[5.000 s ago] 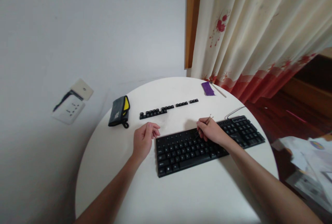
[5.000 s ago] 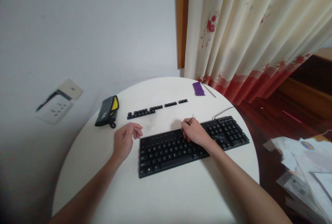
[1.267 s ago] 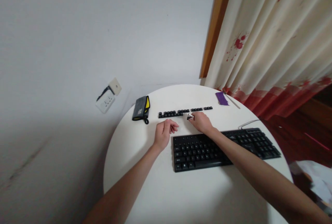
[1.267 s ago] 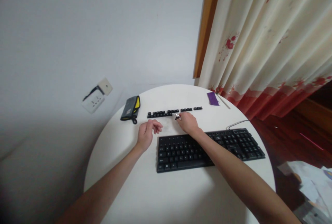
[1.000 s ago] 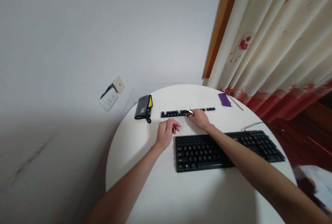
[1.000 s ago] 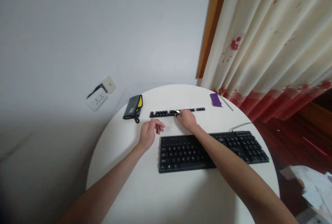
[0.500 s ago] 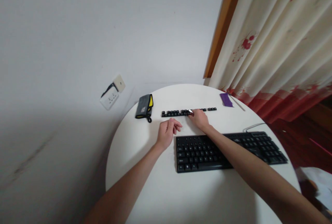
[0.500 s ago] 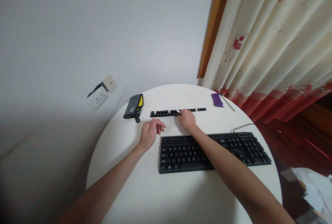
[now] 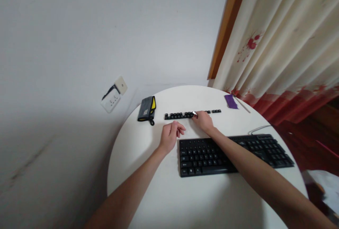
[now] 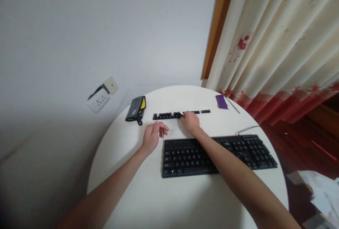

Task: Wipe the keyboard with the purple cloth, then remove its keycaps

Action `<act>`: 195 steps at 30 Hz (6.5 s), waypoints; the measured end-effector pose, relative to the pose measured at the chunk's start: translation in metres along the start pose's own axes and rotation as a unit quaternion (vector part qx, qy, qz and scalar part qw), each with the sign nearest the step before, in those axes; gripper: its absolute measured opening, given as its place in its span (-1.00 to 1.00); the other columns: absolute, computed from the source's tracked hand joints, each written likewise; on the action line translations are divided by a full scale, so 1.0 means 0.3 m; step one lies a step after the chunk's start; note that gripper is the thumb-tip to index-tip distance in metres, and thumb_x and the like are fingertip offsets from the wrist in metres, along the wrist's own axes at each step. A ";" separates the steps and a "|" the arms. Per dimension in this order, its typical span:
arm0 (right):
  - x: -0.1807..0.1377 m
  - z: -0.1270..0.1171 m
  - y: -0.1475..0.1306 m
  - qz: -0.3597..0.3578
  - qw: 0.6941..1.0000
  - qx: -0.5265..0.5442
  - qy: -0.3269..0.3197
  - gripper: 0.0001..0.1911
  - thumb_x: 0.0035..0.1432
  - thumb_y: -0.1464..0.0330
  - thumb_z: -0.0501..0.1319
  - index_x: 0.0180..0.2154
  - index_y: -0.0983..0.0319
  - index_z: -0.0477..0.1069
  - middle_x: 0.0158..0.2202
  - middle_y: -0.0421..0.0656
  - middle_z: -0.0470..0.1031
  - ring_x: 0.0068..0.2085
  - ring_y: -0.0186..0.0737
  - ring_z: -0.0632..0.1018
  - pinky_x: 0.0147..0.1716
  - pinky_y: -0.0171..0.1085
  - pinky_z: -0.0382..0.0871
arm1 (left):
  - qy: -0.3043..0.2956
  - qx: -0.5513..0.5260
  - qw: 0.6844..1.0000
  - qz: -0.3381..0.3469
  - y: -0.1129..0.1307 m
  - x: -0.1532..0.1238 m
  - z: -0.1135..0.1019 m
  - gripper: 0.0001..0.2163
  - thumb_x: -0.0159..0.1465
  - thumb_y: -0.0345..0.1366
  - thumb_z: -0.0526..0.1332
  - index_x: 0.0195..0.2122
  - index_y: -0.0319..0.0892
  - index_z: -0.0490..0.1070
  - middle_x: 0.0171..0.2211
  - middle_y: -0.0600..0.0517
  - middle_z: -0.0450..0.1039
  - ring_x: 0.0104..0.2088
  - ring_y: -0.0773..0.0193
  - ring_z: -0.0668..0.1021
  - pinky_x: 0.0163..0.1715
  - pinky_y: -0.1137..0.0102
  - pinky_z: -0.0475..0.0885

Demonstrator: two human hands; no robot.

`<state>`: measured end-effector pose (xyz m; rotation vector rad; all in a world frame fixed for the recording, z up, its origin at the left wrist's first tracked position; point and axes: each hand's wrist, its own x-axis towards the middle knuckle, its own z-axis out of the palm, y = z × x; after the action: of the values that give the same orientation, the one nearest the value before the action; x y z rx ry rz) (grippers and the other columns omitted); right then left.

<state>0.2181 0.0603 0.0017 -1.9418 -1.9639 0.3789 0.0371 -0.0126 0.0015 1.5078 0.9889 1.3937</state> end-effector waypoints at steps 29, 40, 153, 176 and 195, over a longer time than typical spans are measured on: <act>-0.361 -0.267 0.304 0.007 0.940 0.331 0.083 -0.64 0.30 0.19 0.11 -0.49 0.23 0.37 -0.64 -0.25 0.35 -0.57 -0.32 0.36 -0.54 -0.33 0.18 | -0.040 0.071 0.997 0.007 -0.001 -0.012 0.018 -0.45 0.42 0.04 -0.03 -0.46 -0.26 0.52 -0.60 0.01 0.43 -0.59 0.35 0.41 -0.56 0.44 0.30; -0.381 -0.237 0.297 -0.005 0.973 0.221 0.062 -0.62 0.32 0.27 0.04 -0.57 0.19 0.21 -0.65 -0.25 0.28 -0.55 -0.29 0.34 -0.49 -0.30 0.12 | -0.053 0.090 0.994 0.009 0.005 -0.015 0.022 -0.45 0.43 0.02 -0.05 -0.46 -0.25 0.53 -0.60 0.02 0.45 -0.60 0.35 0.42 -0.56 0.43 0.31; -0.482 -0.109 0.127 -0.177 0.906 0.351 0.155 -0.65 0.43 0.34 -0.12 -0.42 0.19 0.24 -0.37 -0.16 0.30 -0.26 -0.21 0.38 -0.19 -0.20 0.26 | -0.233 0.118 0.963 0.072 0.022 -0.026 0.048 -0.87 0.20 -0.38 0.37 -0.21 -0.18 0.61 -0.31 -0.03 0.52 -0.35 0.30 0.55 -0.29 0.39 0.49; -0.489 -0.096 0.109 -0.241 0.951 0.190 0.030 -0.85 0.28 0.37 0.18 -0.11 0.18 0.44 -0.29 -0.16 0.49 -0.31 -0.27 0.52 -0.33 -0.33 0.34 | -0.265 0.090 0.958 0.059 0.037 -0.034 0.046 -0.83 0.15 -0.27 0.42 -0.26 -0.20 0.61 -0.33 -0.04 0.56 -0.39 0.29 0.53 -0.35 0.42 0.44; -0.023 -0.037 0.116 -0.027 0.999 0.009 -0.022 -0.87 0.17 0.31 0.25 -0.28 0.23 0.52 -0.31 -0.10 0.59 -0.30 -0.21 0.54 -0.37 -0.35 0.19 | -0.115 0.118 0.986 0.025 0.001 -0.011 -0.008 -0.57 0.43 -0.08 0.04 -0.34 -0.29 0.55 -0.50 -0.02 0.52 -0.53 0.35 0.46 -0.48 0.47 0.35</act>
<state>0.2542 0.0538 -0.0036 -1.8788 -2.0287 0.4270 0.0344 -0.0155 0.0007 1.8338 1.0029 1.1333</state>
